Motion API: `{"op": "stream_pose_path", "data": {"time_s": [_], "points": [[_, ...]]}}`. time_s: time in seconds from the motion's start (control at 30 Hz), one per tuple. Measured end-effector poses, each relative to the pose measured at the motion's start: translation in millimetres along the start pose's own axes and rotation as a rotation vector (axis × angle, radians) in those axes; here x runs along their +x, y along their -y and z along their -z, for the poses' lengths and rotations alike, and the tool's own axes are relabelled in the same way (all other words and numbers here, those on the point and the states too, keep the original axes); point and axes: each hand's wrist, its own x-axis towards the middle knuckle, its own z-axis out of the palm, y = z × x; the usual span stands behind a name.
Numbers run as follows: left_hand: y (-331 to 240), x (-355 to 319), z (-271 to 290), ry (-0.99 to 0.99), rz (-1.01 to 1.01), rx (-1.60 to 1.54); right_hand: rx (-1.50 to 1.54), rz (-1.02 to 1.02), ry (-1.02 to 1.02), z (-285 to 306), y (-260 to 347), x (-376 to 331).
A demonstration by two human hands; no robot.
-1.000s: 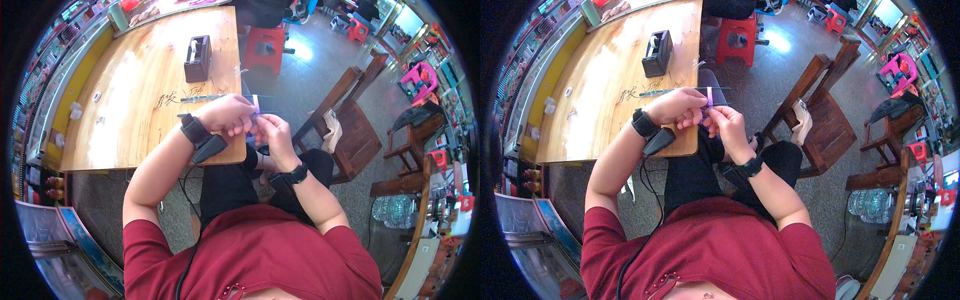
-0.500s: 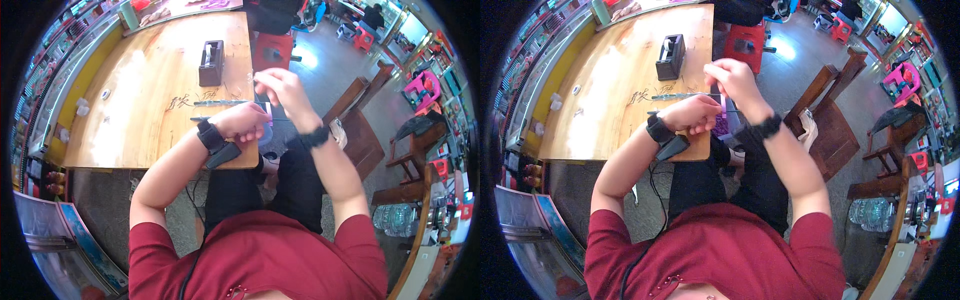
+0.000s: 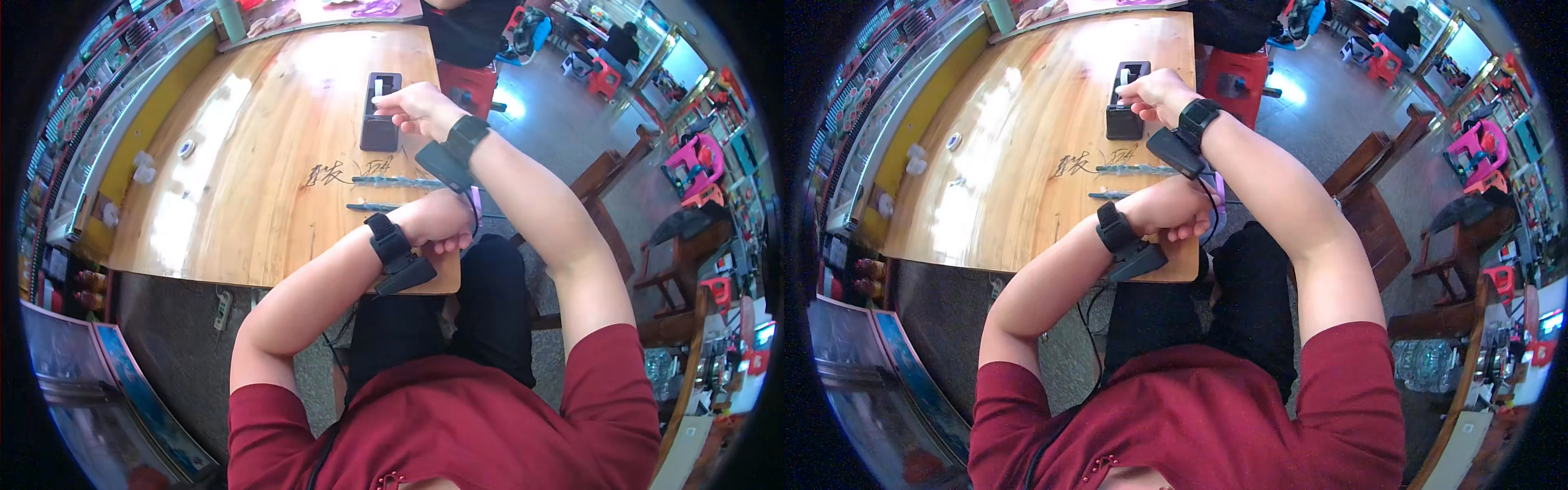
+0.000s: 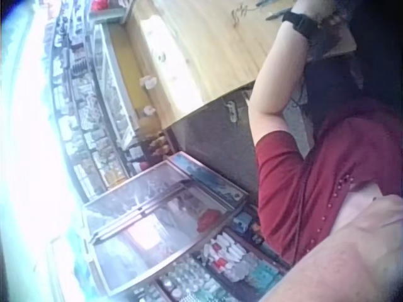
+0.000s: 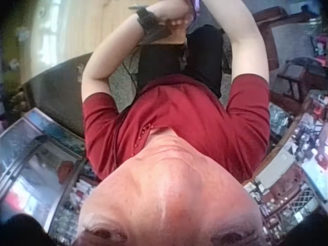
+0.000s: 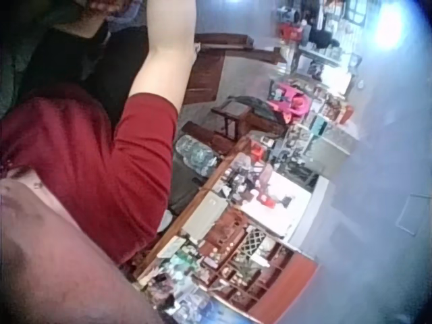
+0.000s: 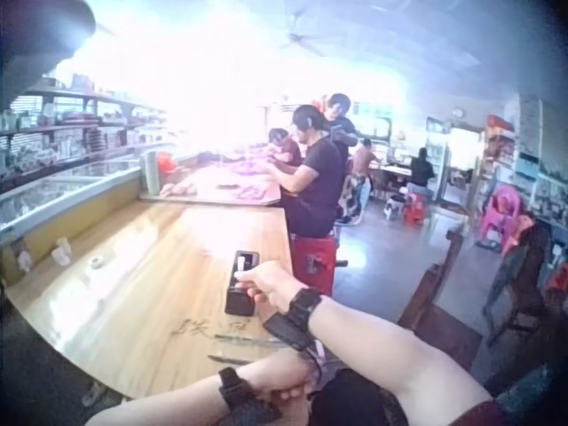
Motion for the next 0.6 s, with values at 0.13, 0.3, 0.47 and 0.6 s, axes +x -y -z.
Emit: {"op": "stream_pose_path", "data": {"time_s": [0.13, 0.3, 0.47, 0.6], "points": [[-4, -2, 0, 0.023, 0.018, 0.011, 0.037, 0.049, 0.021, 1, 3, -4], [4, 2, -1, 0.046, 0.024, 0.016, 0.103, 0.164, 0.026, 3, 10, -24], [13, 7, -2, 0.065, 0.04, -0.07, 0.135, -0.057, 0.141, 0, -14, -51], [7, 2, -1, 0.101, 0.07, -0.007, 0.135, -0.137, 0.119, -3, -21, -51]]}}
